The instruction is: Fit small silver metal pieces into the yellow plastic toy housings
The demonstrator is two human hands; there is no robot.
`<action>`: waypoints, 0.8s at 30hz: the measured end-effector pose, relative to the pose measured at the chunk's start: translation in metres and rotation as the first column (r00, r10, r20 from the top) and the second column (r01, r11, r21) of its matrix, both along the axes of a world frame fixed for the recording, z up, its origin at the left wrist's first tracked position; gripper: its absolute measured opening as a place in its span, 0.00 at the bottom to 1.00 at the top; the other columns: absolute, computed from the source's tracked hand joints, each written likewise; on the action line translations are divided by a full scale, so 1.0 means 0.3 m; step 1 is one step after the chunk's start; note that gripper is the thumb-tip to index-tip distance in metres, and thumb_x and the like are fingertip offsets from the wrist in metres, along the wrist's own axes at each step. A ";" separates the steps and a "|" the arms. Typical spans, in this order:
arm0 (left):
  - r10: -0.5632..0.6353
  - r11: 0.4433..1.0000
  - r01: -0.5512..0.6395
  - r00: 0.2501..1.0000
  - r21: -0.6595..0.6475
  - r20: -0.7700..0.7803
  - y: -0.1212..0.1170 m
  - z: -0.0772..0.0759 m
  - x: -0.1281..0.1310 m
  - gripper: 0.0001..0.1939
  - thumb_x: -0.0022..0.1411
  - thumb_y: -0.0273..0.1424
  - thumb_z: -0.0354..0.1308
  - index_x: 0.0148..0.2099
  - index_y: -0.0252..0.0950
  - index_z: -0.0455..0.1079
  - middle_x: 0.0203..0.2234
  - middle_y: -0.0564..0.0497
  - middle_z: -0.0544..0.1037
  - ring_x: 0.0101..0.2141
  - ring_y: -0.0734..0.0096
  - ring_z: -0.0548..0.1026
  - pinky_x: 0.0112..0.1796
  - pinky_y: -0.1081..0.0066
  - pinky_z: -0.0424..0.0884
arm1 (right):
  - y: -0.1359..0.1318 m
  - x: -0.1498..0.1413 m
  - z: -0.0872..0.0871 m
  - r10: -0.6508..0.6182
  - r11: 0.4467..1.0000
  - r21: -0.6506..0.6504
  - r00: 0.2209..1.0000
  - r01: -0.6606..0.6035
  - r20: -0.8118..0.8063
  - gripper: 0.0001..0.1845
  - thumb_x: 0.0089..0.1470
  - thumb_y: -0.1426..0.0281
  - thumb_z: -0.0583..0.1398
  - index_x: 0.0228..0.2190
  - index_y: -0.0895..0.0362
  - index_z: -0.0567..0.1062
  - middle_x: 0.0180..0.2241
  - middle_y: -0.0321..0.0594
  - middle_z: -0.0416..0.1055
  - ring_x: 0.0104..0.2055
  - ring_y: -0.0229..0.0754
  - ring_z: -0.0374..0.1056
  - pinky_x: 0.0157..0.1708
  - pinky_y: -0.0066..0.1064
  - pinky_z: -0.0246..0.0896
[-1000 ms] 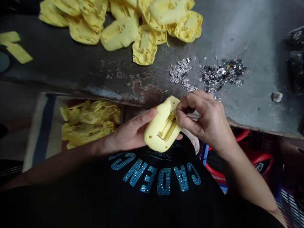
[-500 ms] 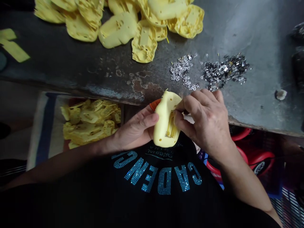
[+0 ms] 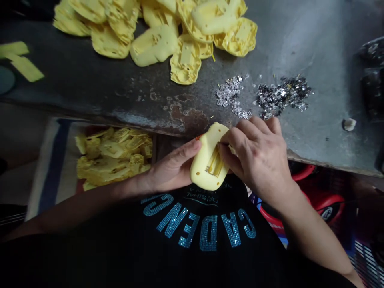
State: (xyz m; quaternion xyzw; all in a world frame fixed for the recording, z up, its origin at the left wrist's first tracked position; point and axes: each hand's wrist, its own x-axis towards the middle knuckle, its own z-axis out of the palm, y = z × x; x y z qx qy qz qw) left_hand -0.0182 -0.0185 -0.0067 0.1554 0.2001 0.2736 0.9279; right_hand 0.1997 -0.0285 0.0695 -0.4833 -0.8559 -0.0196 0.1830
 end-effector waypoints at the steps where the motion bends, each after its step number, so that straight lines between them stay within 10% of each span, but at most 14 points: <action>1: -0.006 1.000 0.006 1.000 -0.001 0.007 0.000 -0.005 -0.001 0.26 0.69 0.48 0.74 0.63 0.43 0.78 0.56 0.45 0.85 0.50 0.59 0.86 0.44 0.67 0.83 | -0.005 -0.001 -0.005 0.002 1.000 0.024 1.000 -0.002 0.010 0.08 0.72 0.69 0.64 0.36 0.53 0.77 0.31 0.38 0.78 0.35 0.46 0.70 0.40 0.43 0.55; 9: -0.150 0.988 0.151 0.988 -0.025 0.046 0.010 0.004 -0.017 0.44 0.68 0.57 0.71 0.75 0.38 0.67 0.61 0.33 0.83 0.55 0.41 0.85 0.37 0.61 0.86 | -0.065 0.026 -0.028 -0.053 0.998 0.021 0.981 0.058 -0.186 0.12 0.69 0.78 0.67 0.50 0.52 0.81 0.43 0.39 0.84 0.41 0.44 0.79 0.42 0.42 0.60; 18: 0.145 0.975 -0.119 0.981 0.189 -0.129 -0.026 0.034 -0.005 0.32 0.63 0.46 0.79 0.64 0.42 0.77 0.46 0.47 0.89 0.40 0.65 0.87 0.40 0.71 0.82 | 0.036 0.046 -0.001 0.020 0.957 -0.264 0.932 -0.124 -0.363 0.22 0.69 0.61 0.69 0.60 0.53 0.76 0.55 0.48 0.82 0.54 0.53 0.81 0.49 0.44 0.78; 24: 0.239 0.905 -0.120 0.937 0.408 -0.254 -0.037 0.038 -0.053 0.30 0.65 0.46 0.78 0.64 0.38 0.81 0.48 0.45 0.89 0.44 0.67 0.85 0.44 0.73 0.78 | 0.018 -0.003 -0.044 0.076 0.991 -0.078 0.941 -0.107 -0.330 0.24 0.68 0.63 0.68 0.61 0.53 0.74 0.52 0.49 0.82 0.52 0.54 0.80 0.48 0.45 0.80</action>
